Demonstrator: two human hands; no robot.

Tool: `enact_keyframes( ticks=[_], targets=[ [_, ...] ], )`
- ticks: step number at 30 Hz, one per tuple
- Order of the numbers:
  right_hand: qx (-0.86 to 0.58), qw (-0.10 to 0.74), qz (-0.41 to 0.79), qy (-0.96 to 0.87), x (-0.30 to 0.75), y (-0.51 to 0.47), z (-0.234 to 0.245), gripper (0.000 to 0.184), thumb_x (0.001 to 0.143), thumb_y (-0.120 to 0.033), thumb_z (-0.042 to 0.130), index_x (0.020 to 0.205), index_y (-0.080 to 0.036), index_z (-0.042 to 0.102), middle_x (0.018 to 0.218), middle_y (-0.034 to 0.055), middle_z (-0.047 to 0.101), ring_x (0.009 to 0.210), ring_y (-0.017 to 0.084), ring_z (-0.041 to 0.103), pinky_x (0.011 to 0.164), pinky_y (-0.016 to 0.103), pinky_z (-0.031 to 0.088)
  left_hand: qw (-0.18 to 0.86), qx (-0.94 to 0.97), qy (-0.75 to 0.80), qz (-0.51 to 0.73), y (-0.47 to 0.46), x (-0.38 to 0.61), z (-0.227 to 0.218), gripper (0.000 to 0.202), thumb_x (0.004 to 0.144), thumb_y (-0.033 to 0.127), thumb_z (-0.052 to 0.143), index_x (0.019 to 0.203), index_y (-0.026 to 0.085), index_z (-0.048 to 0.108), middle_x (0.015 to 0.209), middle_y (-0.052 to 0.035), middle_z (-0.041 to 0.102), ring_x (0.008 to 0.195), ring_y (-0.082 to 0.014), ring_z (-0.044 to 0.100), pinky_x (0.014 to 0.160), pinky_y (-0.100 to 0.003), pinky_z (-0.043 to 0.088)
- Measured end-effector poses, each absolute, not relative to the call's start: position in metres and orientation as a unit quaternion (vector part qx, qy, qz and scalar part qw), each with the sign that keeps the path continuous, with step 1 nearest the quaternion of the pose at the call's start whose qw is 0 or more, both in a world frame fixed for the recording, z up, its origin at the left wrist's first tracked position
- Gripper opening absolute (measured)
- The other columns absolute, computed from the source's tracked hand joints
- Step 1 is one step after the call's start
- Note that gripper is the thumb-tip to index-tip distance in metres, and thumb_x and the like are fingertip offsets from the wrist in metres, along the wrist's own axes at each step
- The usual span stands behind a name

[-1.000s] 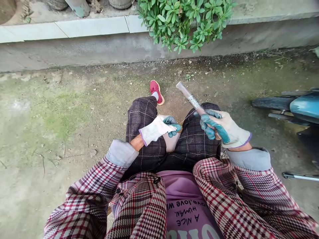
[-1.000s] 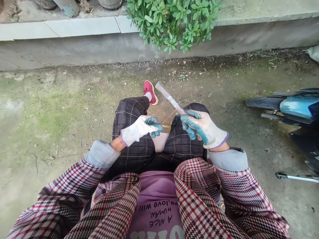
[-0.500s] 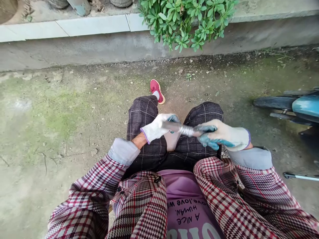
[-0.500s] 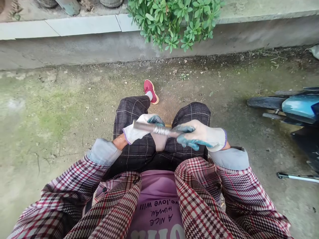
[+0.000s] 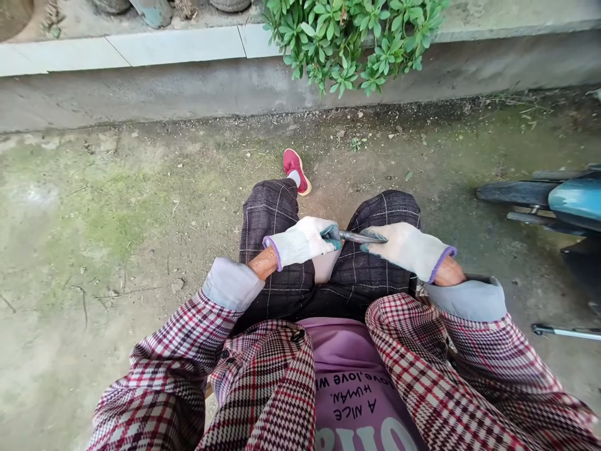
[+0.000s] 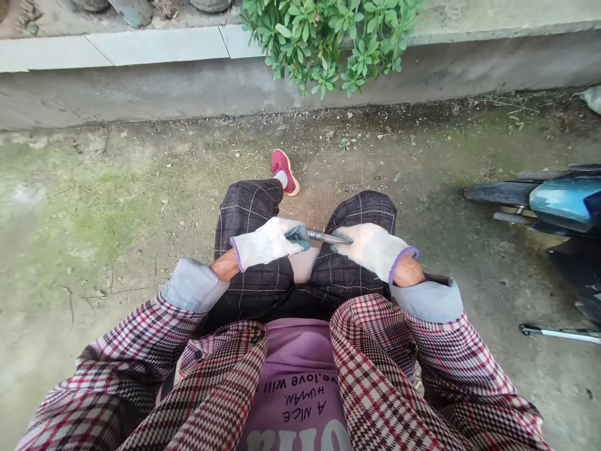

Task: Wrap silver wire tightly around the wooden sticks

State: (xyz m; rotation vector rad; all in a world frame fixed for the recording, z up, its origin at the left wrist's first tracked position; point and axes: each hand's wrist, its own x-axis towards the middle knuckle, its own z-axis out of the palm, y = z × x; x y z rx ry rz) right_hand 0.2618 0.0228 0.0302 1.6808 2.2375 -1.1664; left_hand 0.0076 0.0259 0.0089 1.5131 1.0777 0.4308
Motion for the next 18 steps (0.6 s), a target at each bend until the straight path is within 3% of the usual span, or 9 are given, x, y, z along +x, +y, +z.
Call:
enact_keyframes(
  ticks=[4,7,12,15,18],
  targets=[
    [0.577,-0.040,-0.390,0.716,0.260,0.023,0.035,0.019,0.086,-0.035,0.068,0.097,-0.023,0.079,0.086,0.0035,0.076,0.076,0.020,0.064,0.069,0.030,0.046,0.640,0.554,0.478,0.233,0.018,0.022,0.006,0.005,0.075,0.014,0.073,0.072,0.015,0.069,0.068,0.0002,0.066,0.064,-0.0117,0.057,0.066,-0.026,0.048],
    [0.581,-0.106,-0.474,0.653,0.259,0.020,0.039,0.024,0.086,-0.043,0.071,0.097,-0.022,0.078,0.076,0.0005,0.070,0.066,0.016,0.058,0.058,0.027,0.044,0.714,0.464,0.450,0.271,0.015,0.025,0.006,0.012,0.076,0.021,0.077,0.073,0.012,0.070,0.066,-0.0011,0.066,0.060,-0.0105,0.057,0.063,-0.027,0.049],
    [0.574,-0.170,-0.589,0.543,0.258,0.015,0.040,0.037,0.082,-0.055,0.077,0.086,-0.019,0.073,0.065,-0.0014,0.061,0.050,0.010,0.048,0.040,0.023,0.038,0.774,0.371,0.406,0.313,0.017,0.021,-0.001,0.035,0.063,0.034,0.092,0.081,0.009,0.076,0.075,-0.0060,0.073,0.065,-0.0123,0.062,0.070,-0.030,0.054],
    [0.566,-0.190,-0.640,0.483,0.257,0.015,0.044,0.042,0.076,-0.056,0.083,0.088,-0.017,0.073,0.067,0.0006,0.064,0.046,0.009,0.050,0.036,0.022,0.040,0.769,0.369,0.415,0.317,0.020,0.019,-0.009,0.034,0.061,0.033,0.092,0.079,0.010,0.076,0.073,-0.0049,0.072,0.063,-0.0121,0.061,0.070,-0.030,0.054],
    [0.535,-0.151,-0.685,0.471,0.256,0.017,0.052,0.048,0.070,-0.057,0.086,0.089,-0.015,0.073,0.064,-0.0001,0.062,0.043,0.008,0.048,0.034,0.021,0.041,0.733,0.428,0.437,0.298,0.021,0.016,-0.013,0.020,0.068,0.027,0.087,0.074,0.013,0.075,0.072,-0.0048,0.072,0.068,-0.0155,0.063,0.072,-0.031,0.054]
  ],
)
